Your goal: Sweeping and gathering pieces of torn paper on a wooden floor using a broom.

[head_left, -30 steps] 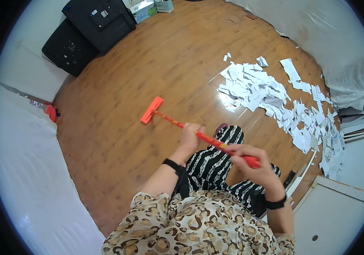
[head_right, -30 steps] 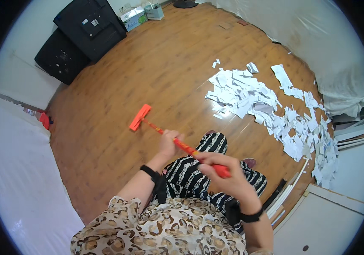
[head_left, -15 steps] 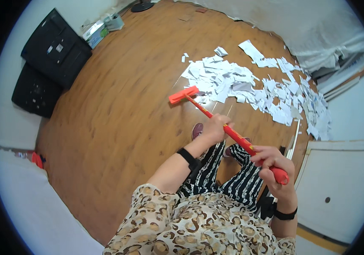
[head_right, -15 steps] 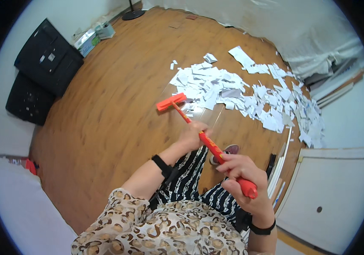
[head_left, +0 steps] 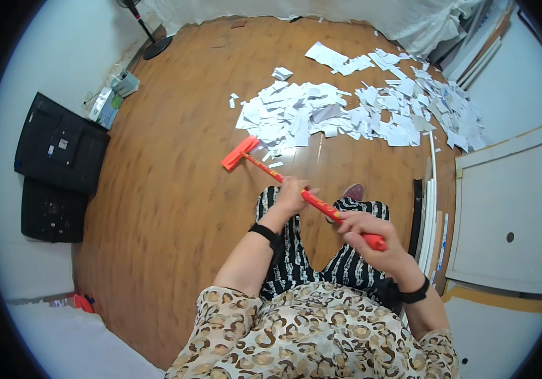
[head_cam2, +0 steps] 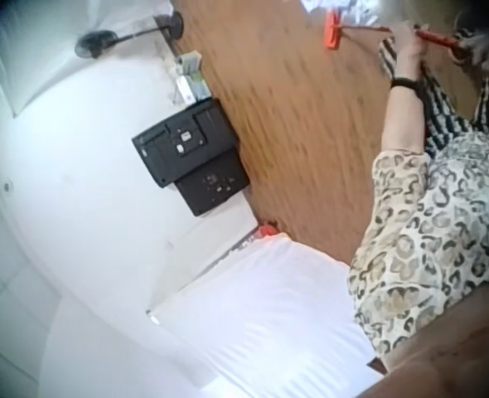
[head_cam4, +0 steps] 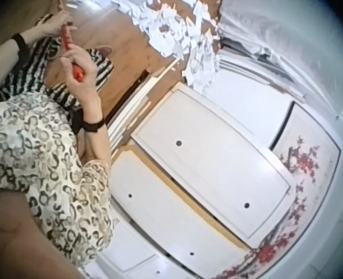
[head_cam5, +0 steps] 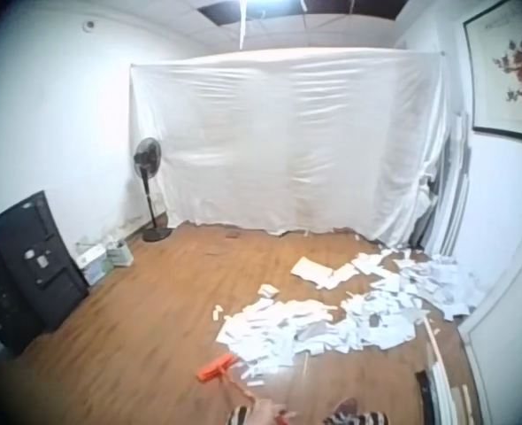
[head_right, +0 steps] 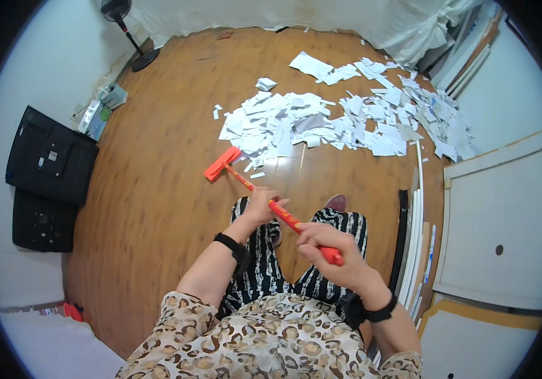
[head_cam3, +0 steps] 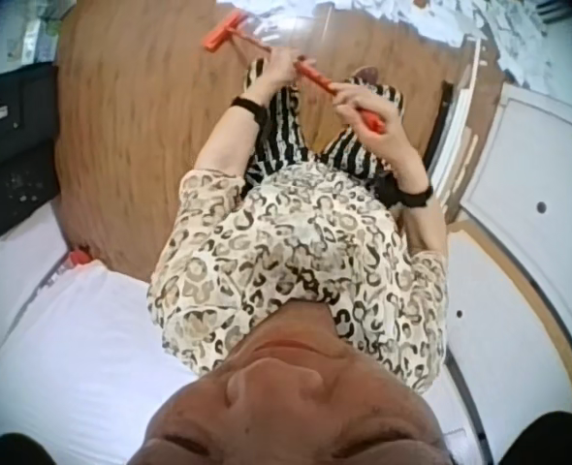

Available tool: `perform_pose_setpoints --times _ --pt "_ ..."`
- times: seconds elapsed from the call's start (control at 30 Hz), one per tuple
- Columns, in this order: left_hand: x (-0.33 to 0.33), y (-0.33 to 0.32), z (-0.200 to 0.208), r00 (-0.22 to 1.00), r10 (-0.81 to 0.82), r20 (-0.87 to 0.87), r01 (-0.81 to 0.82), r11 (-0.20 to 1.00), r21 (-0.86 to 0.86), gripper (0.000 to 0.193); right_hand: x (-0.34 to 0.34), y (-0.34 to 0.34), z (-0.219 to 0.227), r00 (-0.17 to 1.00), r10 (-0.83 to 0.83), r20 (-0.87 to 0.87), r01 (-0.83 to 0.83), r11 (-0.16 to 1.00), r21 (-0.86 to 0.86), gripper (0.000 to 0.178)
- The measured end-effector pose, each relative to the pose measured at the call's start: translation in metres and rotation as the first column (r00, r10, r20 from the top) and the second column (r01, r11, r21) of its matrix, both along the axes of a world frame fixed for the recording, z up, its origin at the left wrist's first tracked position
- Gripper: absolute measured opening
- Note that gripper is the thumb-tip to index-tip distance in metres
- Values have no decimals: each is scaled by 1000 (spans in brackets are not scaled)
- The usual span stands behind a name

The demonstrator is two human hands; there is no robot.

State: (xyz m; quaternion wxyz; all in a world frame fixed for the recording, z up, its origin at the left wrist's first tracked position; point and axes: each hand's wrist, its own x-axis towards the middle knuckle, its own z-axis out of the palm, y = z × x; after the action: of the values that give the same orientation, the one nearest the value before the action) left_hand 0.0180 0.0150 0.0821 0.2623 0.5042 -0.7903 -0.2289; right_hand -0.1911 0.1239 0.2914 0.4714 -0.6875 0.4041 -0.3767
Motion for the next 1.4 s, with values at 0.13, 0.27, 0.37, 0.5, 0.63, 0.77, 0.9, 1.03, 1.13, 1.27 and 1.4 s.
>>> perform_pose_setpoints --times 0.13,0.27,0.37,0.5,0.63,0.77,0.9,1.03,1.13,1.27,1.4 --pt "-72 3 26 991 -121 -62 126 989 78 39 -42 24 35 982 -184 -48 186 982 38 5" --pt "-106 12 73 986 -159 -57 167 967 194 44 -54 43 59 962 -241 -129 236 970 -51 12" --pt "-114 17 100 982 -184 -49 190 955 228 34 -56 49 71 963 -213 -166 190 972 -141 20" --pt "-111 31 118 986 -157 -62 165 972 166 29 -59 53 80 983 -152 -103 132 975 -179 22" --pt "-89 47 105 994 -55 -93 57 998 17 39 -57 46 73 1000 -28 -1 27 986 -164 23" --pt "-66 57 95 998 6 58 -12 995 96 33 -50 35 45 996 12 89 0 991 -135 21" --pt "-58 60 58 1000 -9 25 7 997 81 30 -52 36 22 986 28 163 -9 994 -111 15" --pt "-85 55 35 985 -153 -74 157 987 46 30 -75 49 22 986 -104 134 110 993 -40 16" --pt "-130 48 35 966 -219 -140 227 973 41 29 -95 61 38 957 -277 89 280 960 -17 20" --pt "-172 38 50 939 -309 -148 327 938 118 30 -106 76 48 917 -397 29 398 917 -21 22" --pt "-189 41 70 921 -369 -122 385 909 158 31 -107 87 56 932 -363 -4 360 924 -129 24"
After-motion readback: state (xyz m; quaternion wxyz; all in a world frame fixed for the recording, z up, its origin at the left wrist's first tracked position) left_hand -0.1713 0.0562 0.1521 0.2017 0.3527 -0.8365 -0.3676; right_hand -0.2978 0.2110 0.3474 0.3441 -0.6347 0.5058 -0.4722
